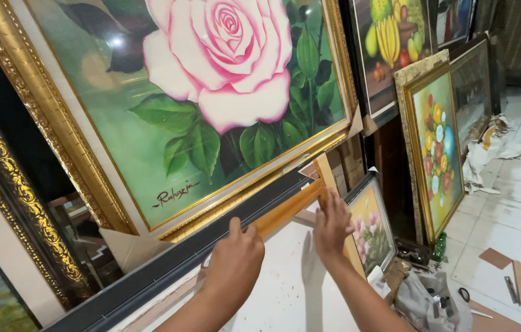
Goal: The person applies masking tape along the edges of a wooden frame using a roll of tape and a cloth. They repeatedly smooth the tape and wipe the frame edges while working around the perimeter.
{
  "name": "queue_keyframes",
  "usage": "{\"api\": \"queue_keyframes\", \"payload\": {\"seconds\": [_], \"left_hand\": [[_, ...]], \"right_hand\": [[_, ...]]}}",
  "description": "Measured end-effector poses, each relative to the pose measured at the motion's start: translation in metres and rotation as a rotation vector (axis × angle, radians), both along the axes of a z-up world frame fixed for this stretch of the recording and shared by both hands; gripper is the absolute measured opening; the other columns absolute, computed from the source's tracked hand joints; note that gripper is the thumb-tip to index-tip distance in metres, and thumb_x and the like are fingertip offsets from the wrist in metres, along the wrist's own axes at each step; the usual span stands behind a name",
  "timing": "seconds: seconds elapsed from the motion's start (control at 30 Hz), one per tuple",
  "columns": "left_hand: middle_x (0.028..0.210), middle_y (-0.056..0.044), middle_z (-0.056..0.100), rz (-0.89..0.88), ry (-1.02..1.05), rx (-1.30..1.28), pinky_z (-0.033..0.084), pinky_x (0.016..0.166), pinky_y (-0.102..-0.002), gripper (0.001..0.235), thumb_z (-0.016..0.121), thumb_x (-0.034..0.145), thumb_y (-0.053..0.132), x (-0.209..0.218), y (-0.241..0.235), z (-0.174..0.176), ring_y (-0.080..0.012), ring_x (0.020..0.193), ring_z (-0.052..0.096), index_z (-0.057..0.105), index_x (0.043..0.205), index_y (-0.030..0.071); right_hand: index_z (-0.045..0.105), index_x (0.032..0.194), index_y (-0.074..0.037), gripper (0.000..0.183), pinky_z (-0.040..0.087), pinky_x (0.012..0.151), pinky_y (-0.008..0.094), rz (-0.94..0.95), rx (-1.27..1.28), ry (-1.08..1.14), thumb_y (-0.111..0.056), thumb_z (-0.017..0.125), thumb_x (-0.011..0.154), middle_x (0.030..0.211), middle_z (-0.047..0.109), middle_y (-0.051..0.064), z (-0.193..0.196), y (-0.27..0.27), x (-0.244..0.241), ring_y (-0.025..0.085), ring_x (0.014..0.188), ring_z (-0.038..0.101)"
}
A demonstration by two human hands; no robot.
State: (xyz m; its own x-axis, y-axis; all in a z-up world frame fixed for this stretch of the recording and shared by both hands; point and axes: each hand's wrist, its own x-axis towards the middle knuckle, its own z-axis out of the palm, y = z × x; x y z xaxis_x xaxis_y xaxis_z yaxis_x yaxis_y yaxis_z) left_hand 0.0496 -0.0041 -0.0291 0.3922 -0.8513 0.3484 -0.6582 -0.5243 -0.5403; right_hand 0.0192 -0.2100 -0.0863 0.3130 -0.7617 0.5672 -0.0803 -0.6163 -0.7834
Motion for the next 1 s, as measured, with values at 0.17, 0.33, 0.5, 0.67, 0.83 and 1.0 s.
{"api": "queue_keyframes", "payload": {"seconds": [0.17, 0.33, 0.5, 0.67, 0.83, 1.0], "left_hand": [[0.099, -0.001, 0.065, 0.049, 0.010, 0.038, 0.052, 0.049, -0.033, 0.016, 0.075, 0.096, 0.007, 0.001, -0.011, 0.003, -0.0361, 0.104, 0.054, 0.084, 0.099, 0.021], [0.102, -0.002, 0.070, 0.112, 0.007, 0.046, 0.053, 0.056, -0.032, 0.023, 0.068, 0.100, 0.009, 0.005, -0.026, -0.001, -0.0374, 0.105, 0.055, 0.087, 0.107, 0.021], [0.116, -0.006, 0.070, 0.186, 0.037, 0.146, 0.052, 0.063, -0.034, 0.029, 0.060, 0.109, 0.013, 0.003, -0.035, -0.004, -0.0388, 0.107, 0.053, 0.085, 0.121, 0.020], [0.112, -0.007, 0.069, 0.182, 0.059, 0.158, 0.051, 0.060, -0.034, 0.028, 0.061, 0.107, 0.007, 0.001, -0.033, -0.007, -0.0379, 0.104, 0.052, 0.086, 0.115, 0.018], [0.104, -0.006, 0.069, 0.143, 0.036, 0.088, 0.052, 0.056, -0.032, 0.023, 0.069, 0.101, 0.004, 0.000, -0.027, -0.004, -0.0363, 0.104, 0.052, 0.088, 0.108, 0.017], [0.107, -0.006, 0.068, 0.095, -0.043, 0.013, 0.054, 0.055, -0.031, 0.019, 0.070, 0.100, 0.015, 0.001, -0.023, -0.007, -0.0355, 0.106, 0.054, 0.087, 0.103, 0.023]], "right_hand": [[0.027, 0.181, -0.025, 0.075, 0.014, 0.130, 0.060, 0.084, -0.282, 0.075, -0.030, 0.036, 0.107, 0.190, 0.026, -0.006, -0.004, 0.010, 0.000, 0.022, 0.174, 0.022], [0.006, 0.185, -0.024, 0.077, 0.009, 0.134, 0.066, 0.133, -0.550, 0.130, -0.030, 0.035, 0.114, 0.193, 0.008, -0.007, -0.010, 0.024, 0.001, 0.032, 0.178, 0.006], [-0.009, 0.182, -0.028, 0.074, -0.001, 0.130, 0.084, 0.186, -0.919, 0.128, -0.064, 0.011, 0.120, 0.189, -0.020, -0.013, -0.009, 0.011, 0.008, 0.022, 0.174, -0.018], [0.027, 0.149, -0.021, 0.070, -0.003, 0.131, 0.081, 0.210, -0.230, 0.145, -0.070, -0.004, 0.110, 0.183, 0.014, -0.002, 0.016, -0.009, 0.005, 0.027, 0.178, -0.008], [-0.014, 0.180, -0.024, 0.111, -0.017, 0.125, 0.082, 0.202, 0.000, 0.357, -0.088, -0.006, 0.090, 0.192, -0.004, 0.000, 0.023, -0.020, 0.002, 0.031, 0.173, -0.024], [-0.003, 0.181, -0.006, 0.093, 0.020, 0.118, 0.087, 0.139, -0.583, 0.387, -0.038, 0.051, 0.112, 0.191, -0.012, 0.017, -0.023, 0.051, 0.022, 0.036, 0.176, -0.013]]}}
